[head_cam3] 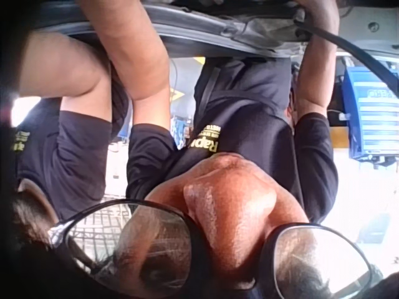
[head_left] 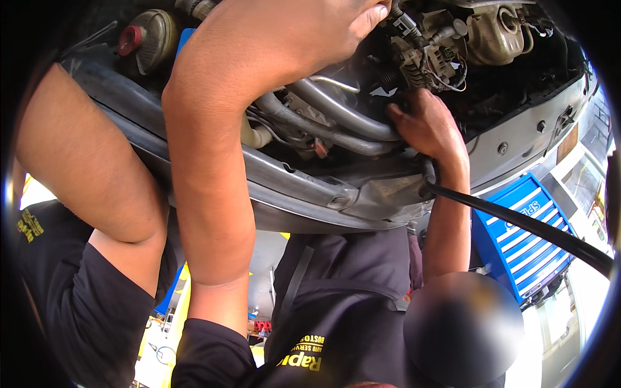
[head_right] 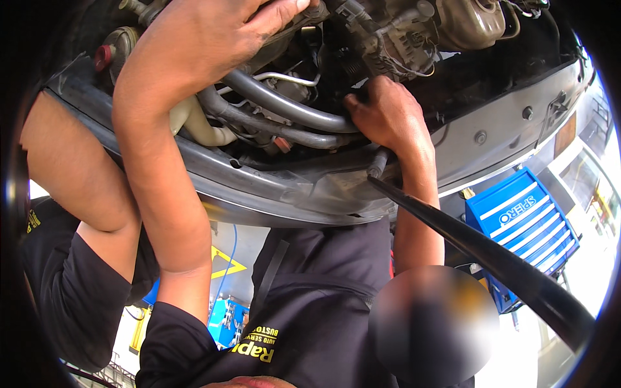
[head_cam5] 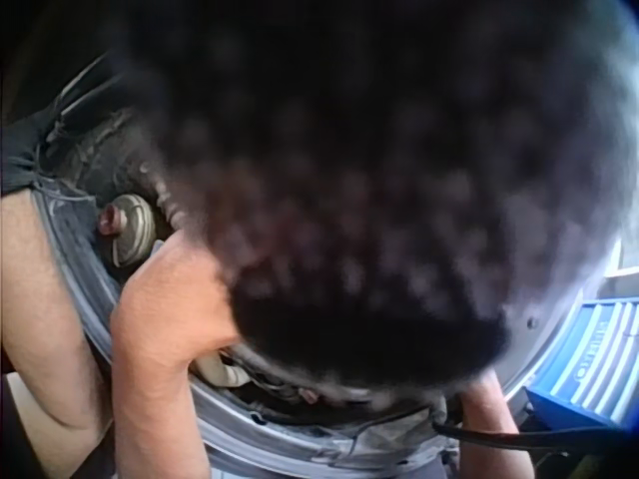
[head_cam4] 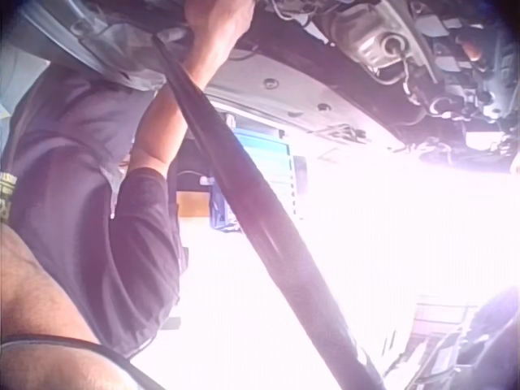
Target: The person works under the hood of a car, using a socket wrench to loosen and remove bolts from a metal component. They then remove the component, which appears to be a fuel injector, and proceed to reinstall it, tightening the bolts back into place.
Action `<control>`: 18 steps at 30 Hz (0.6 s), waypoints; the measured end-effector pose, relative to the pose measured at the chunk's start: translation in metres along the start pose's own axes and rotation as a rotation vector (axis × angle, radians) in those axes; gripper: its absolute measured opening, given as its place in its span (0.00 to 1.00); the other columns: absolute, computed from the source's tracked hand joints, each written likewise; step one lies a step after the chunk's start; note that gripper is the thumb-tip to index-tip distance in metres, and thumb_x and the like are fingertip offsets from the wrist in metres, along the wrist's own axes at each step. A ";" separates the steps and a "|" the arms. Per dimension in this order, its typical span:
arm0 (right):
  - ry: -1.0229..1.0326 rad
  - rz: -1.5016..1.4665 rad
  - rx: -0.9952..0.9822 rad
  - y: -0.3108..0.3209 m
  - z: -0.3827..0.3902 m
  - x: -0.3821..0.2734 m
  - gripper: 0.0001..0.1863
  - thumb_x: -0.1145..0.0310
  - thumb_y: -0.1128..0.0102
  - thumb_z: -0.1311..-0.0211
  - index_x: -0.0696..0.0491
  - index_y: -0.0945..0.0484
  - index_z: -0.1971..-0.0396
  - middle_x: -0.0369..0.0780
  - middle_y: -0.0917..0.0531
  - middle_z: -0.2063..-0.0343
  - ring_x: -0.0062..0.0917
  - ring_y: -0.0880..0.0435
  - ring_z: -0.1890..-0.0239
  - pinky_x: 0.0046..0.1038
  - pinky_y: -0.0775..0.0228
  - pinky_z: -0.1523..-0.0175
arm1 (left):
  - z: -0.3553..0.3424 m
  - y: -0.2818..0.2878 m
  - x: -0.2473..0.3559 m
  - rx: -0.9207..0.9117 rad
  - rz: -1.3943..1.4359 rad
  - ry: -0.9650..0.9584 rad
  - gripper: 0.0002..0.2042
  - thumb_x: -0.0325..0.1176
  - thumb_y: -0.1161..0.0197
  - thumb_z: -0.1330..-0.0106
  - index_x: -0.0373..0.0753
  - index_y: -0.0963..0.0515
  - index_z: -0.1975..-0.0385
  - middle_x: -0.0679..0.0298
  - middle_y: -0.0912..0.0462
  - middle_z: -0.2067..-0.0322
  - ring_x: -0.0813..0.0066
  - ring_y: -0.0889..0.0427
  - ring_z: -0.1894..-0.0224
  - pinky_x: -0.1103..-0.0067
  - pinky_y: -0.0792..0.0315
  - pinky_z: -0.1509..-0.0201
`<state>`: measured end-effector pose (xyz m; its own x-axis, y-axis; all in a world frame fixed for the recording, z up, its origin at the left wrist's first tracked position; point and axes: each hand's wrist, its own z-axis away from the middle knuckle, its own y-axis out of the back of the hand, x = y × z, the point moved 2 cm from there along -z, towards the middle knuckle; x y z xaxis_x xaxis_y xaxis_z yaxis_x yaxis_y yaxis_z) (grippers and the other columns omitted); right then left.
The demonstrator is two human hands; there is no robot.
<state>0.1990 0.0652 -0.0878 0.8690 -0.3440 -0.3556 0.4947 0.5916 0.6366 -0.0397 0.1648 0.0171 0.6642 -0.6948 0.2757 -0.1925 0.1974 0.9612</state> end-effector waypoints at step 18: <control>0.121 -0.051 0.099 0.003 0.002 -0.003 0.23 0.54 0.29 0.38 0.64 0.14 0.64 0.57 0.14 0.69 0.52 0.14 0.61 0.43 0.22 0.56 | -0.012 -0.005 -0.016 0.058 -0.015 -0.065 0.27 0.28 0.31 0.47 0.36 0.20 0.43 0.54 0.16 0.43 0.48 0.20 0.41 0.64 0.27 0.33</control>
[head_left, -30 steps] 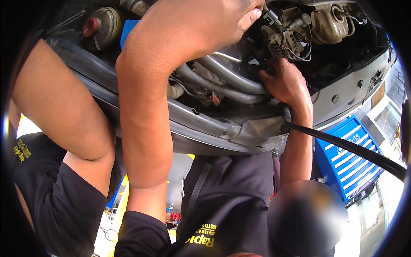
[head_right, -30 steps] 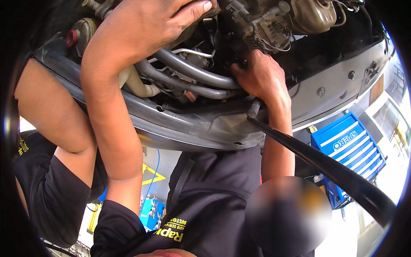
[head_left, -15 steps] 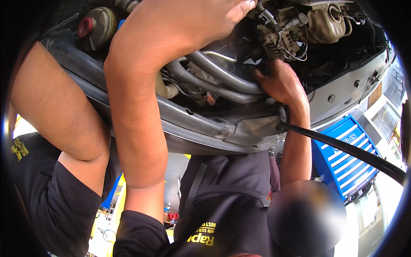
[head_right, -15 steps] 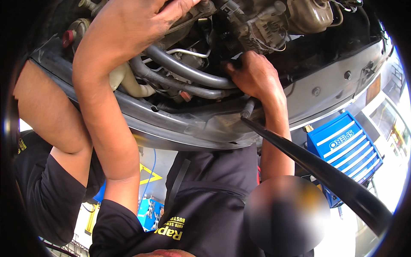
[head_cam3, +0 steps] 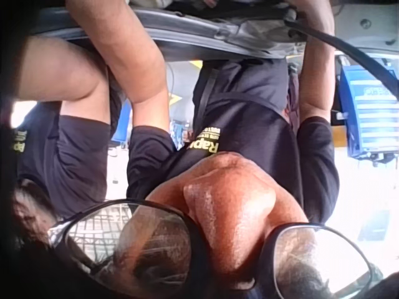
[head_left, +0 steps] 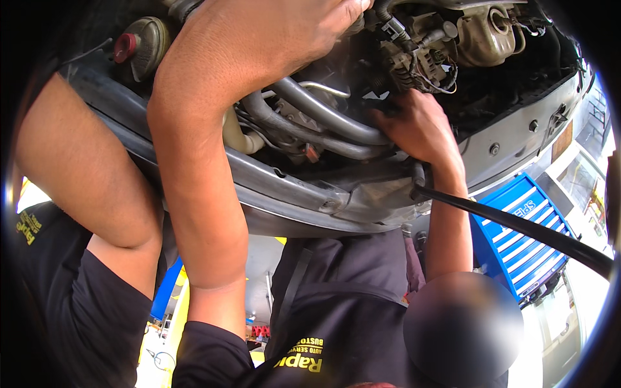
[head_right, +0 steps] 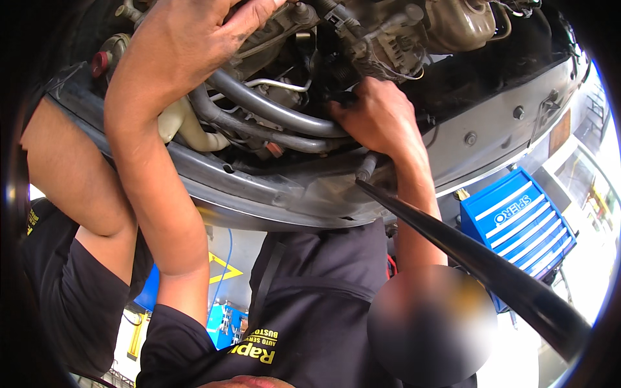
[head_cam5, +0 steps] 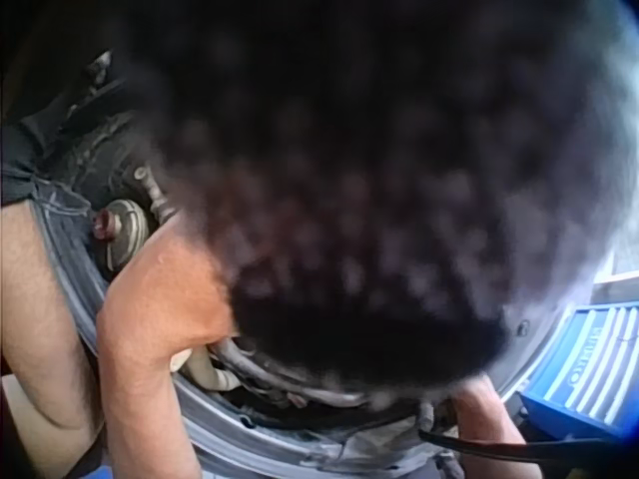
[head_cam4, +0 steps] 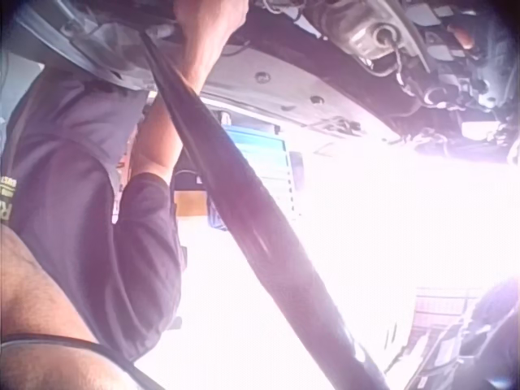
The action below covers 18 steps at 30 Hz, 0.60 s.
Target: The person works under the hood of a car, using a socket wrench to loosen and remove bolts from a metal component. They then remove the component, which appears to be a fuel injector, and proceed to reinstall it, tightening the bolts back into place.
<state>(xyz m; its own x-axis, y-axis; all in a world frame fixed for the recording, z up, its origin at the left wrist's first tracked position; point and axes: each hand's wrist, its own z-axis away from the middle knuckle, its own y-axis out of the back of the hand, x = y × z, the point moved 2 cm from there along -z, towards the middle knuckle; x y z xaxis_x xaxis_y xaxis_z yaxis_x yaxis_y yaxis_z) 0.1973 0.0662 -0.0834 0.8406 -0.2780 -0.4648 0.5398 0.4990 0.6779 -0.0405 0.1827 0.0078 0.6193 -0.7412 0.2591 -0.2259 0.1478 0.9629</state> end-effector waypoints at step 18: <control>-0.014 0.259 0.025 0.024 0.020 0.010 0.20 0.56 0.30 0.46 0.59 0.15 0.63 0.53 0.13 0.66 0.49 0.13 0.59 0.46 0.22 0.53 | 0.006 -0.011 0.020 0.070 -0.027 0.100 0.25 0.26 0.35 0.47 0.38 0.17 0.45 0.61 0.15 0.43 0.58 0.19 0.41 0.68 0.27 0.33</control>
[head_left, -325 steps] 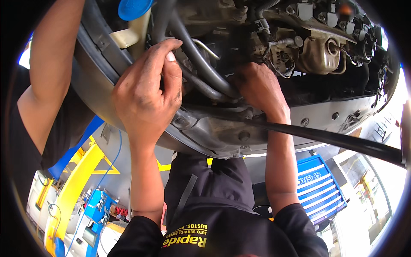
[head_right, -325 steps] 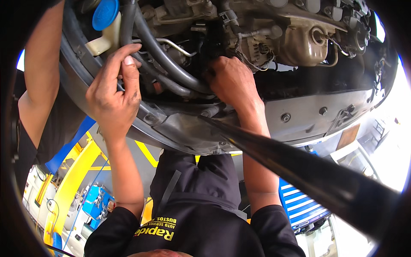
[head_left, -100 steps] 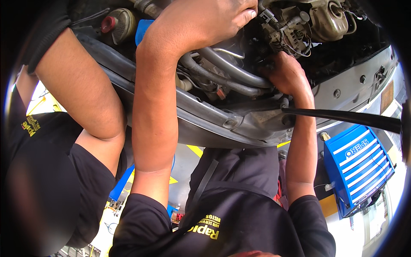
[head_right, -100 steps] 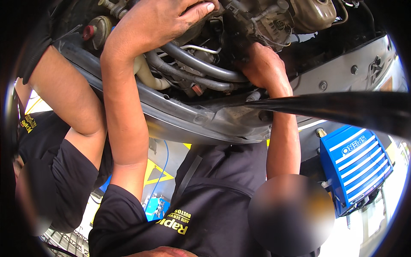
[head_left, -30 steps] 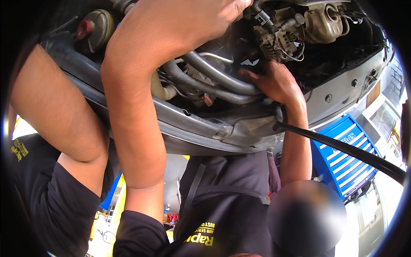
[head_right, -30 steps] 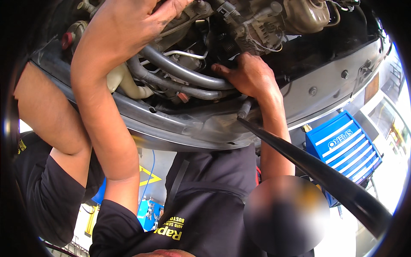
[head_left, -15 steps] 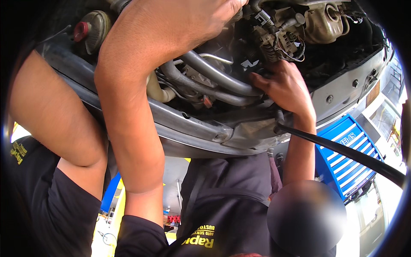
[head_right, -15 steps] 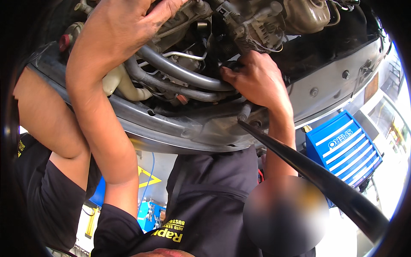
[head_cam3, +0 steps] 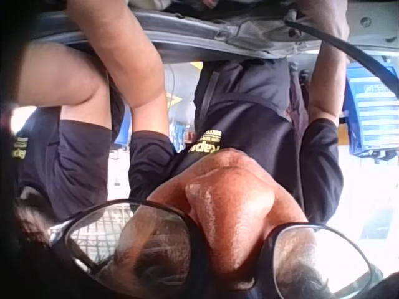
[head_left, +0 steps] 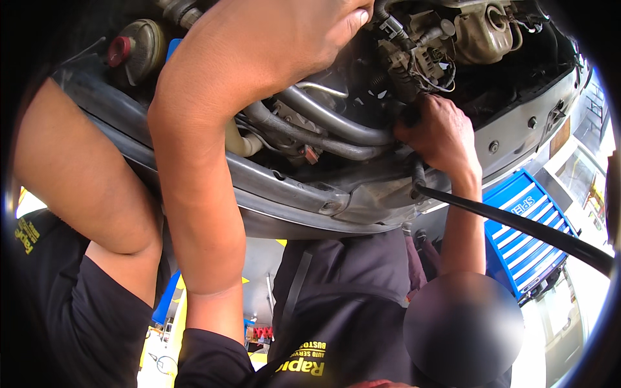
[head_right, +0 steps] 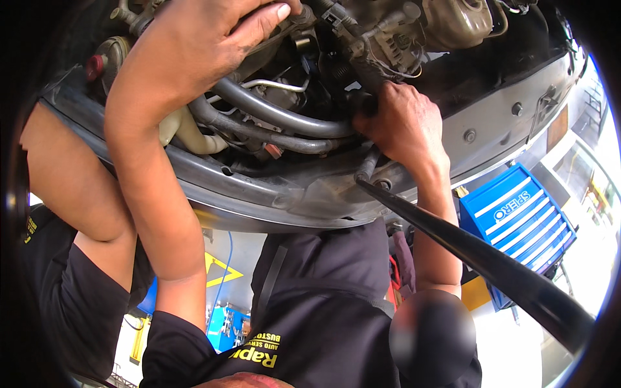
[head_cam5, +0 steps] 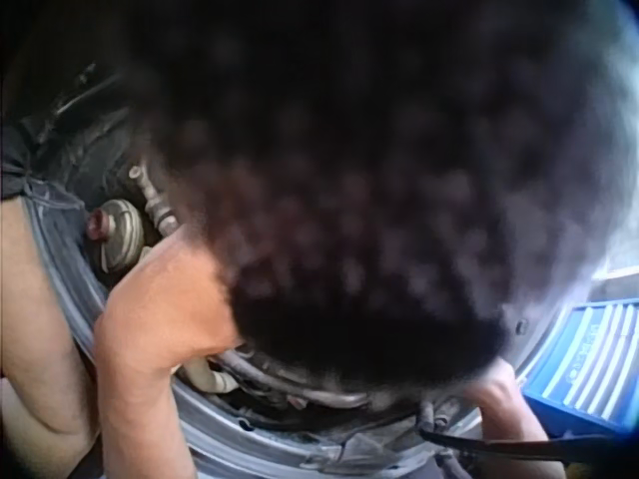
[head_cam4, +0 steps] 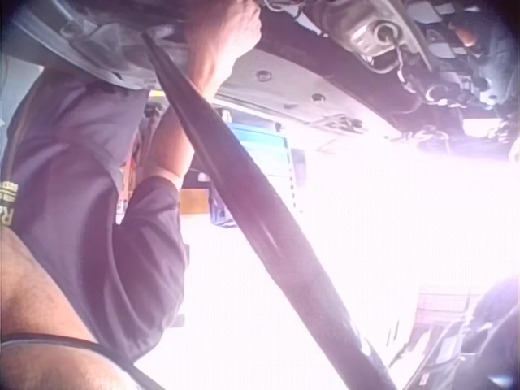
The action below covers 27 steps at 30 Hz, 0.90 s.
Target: The person works under the hood of a car, using a socket wrench to loosen and remove bolts from a metal component. They then remove the component, which appears to be a fuel injector, and proceed to reinstall it, tightening the bolts back into place.
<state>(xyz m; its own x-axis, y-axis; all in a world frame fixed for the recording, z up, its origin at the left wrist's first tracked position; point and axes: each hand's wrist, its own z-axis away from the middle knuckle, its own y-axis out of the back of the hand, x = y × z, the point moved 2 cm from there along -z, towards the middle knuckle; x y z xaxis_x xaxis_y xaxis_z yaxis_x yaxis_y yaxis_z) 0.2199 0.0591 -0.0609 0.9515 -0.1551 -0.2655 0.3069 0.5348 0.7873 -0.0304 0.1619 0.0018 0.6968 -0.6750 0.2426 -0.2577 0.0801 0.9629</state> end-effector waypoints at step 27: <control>0.364 -0.370 0.024 0.006 -0.004 -0.005 0.21 0.57 0.28 0.42 0.62 0.14 0.63 0.56 0.15 0.72 0.54 0.14 0.62 0.49 0.23 0.53 | -0.046 -0.150 0.015 -0.862 0.085 -0.065 0.11 0.30 0.38 0.33 0.35 0.13 0.55 0.52 0.12 0.51 0.52 0.13 0.48 0.61 0.19 0.47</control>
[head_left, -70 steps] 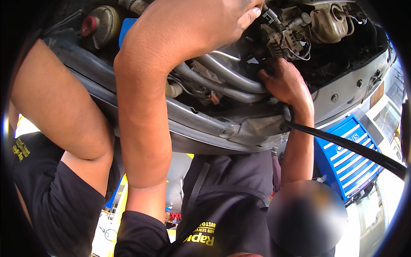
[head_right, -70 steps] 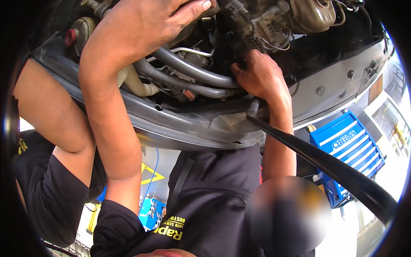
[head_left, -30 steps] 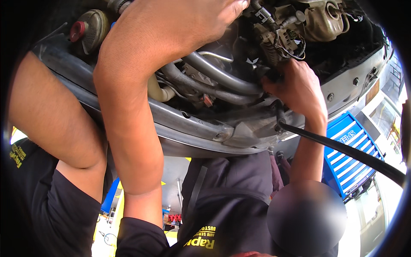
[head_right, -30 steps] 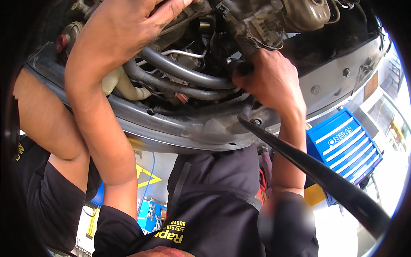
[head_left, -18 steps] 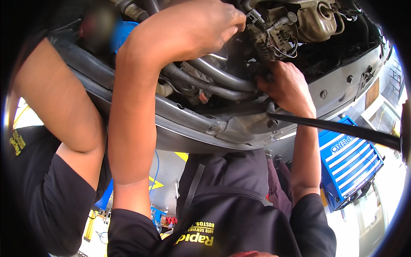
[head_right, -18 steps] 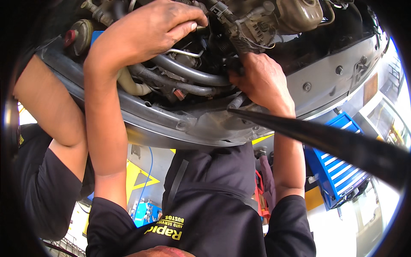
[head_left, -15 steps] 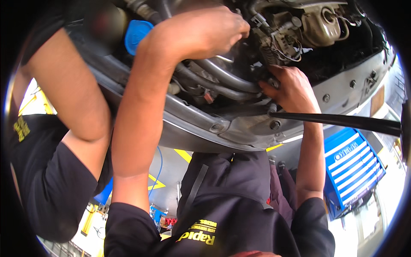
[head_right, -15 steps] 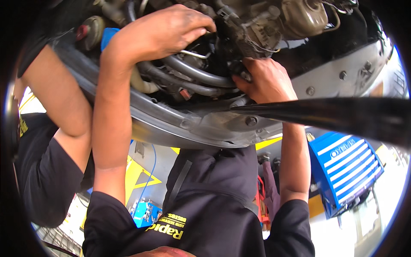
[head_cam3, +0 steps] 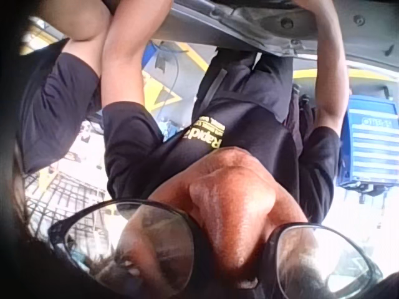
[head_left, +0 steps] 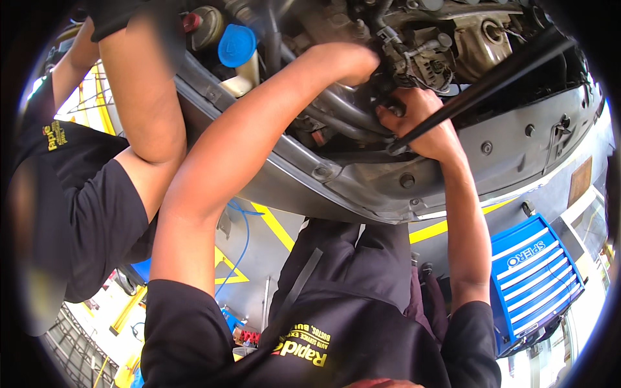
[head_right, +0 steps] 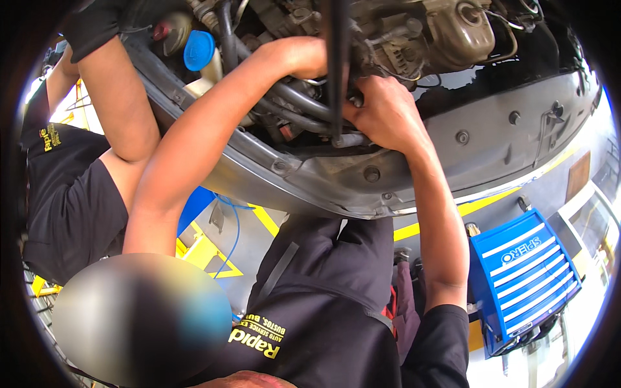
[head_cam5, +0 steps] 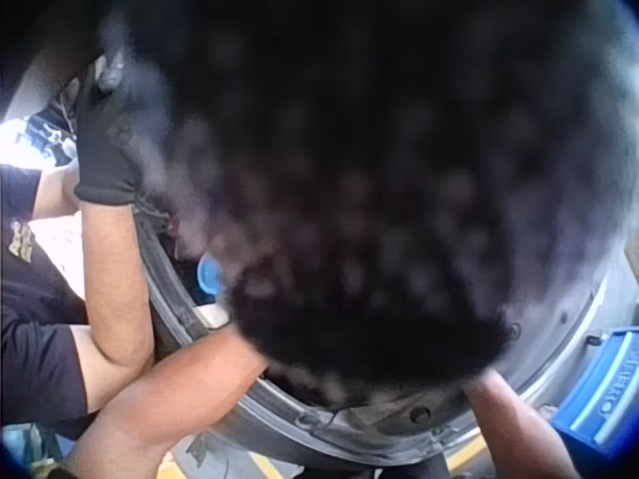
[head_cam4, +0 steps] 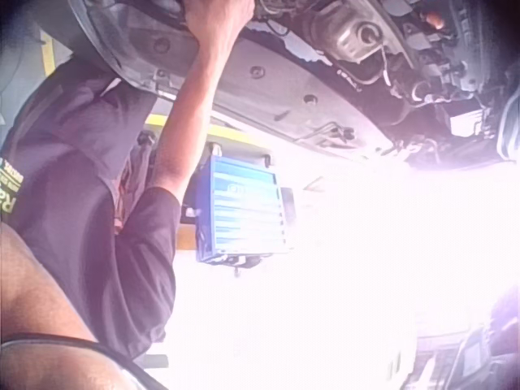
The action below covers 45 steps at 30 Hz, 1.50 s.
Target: The person works under the hood of a car, using a socket wrench to loosen and remove bolts from a metal component. They then remove the component, which appears to be a fuel injector, and proceed to reinstall it, tightening the bolts back into place.
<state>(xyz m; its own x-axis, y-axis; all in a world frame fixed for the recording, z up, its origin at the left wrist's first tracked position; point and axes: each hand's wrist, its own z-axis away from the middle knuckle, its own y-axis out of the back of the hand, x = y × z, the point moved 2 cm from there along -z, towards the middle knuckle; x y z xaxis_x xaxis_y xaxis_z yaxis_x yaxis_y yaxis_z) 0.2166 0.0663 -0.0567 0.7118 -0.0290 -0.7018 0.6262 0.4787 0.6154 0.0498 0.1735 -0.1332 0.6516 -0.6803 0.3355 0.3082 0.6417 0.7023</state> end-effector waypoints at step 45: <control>0.113 0.257 0.152 0.020 0.031 0.035 0.12 0.67 0.37 0.37 0.60 0.16 0.75 0.51 0.14 0.73 0.50 0.12 0.63 0.46 0.21 0.59 | -0.050 -0.036 0.005 0.185 0.129 0.424 0.17 0.35 0.45 0.29 0.35 0.14 0.48 0.49 0.13 0.48 0.52 0.15 0.42 0.63 0.22 0.39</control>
<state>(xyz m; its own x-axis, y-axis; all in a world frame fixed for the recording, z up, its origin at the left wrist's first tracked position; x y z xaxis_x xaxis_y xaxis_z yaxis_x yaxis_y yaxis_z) 0.2642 0.0475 -0.0581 0.8186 0.1774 -0.5463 0.4766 0.3209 0.8184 0.0765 0.1652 -0.1878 0.9134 -0.3705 0.1686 0.1029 0.6109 0.7850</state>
